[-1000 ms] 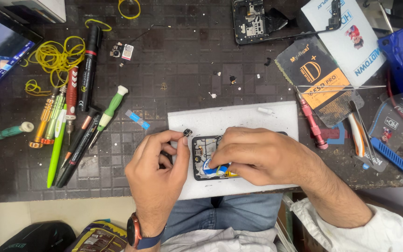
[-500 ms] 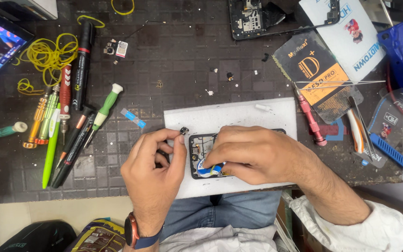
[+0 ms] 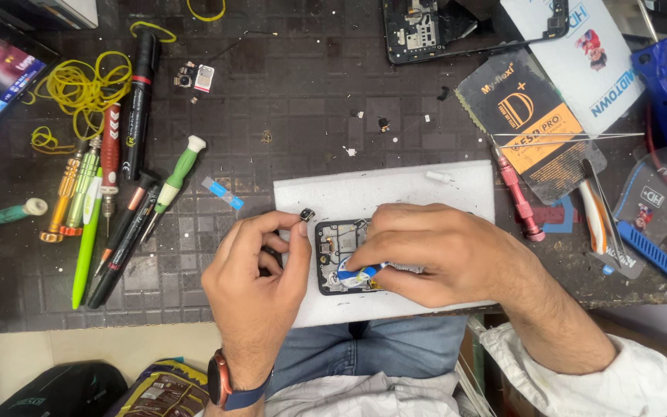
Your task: The person applies adhesive to a small component and places it into the smartphone chassis. They then position the back cover over the device and press it into place.
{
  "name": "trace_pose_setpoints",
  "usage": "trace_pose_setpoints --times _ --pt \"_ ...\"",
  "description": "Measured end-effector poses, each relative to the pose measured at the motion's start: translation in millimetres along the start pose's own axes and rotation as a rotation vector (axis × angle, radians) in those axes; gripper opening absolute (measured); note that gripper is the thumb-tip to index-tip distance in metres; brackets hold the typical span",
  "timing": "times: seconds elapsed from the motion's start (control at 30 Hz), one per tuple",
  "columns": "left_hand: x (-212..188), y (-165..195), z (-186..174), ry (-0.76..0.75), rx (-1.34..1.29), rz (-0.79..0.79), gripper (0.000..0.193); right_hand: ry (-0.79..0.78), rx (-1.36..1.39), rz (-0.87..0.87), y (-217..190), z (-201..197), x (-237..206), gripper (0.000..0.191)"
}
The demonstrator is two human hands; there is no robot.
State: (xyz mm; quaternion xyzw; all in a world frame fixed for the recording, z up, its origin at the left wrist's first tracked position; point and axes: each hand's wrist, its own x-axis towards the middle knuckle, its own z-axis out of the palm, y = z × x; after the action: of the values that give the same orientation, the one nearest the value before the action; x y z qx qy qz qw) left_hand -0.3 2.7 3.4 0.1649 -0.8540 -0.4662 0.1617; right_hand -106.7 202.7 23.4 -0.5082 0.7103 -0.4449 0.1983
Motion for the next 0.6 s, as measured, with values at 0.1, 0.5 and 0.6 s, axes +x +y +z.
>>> trace_pose_setpoints --times 0.1,0.5,0.6 --pt "-0.1 -0.3 -0.6 -0.003 0.002 0.005 0.010 -0.010 0.009 -0.008 -1.0 -0.6 -0.8 0.027" --pt "0.1 0.0 -0.8 0.000 0.016 0.002 0.010 -0.002 -0.041 -0.078 -1.0 1.3 2.9 0.033" --pt "-0.1 0.6 -0.2 0.012 0.001 0.013 0.011 -0.010 -0.032 -0.067 -1.5 1.5 2.5 0.030"
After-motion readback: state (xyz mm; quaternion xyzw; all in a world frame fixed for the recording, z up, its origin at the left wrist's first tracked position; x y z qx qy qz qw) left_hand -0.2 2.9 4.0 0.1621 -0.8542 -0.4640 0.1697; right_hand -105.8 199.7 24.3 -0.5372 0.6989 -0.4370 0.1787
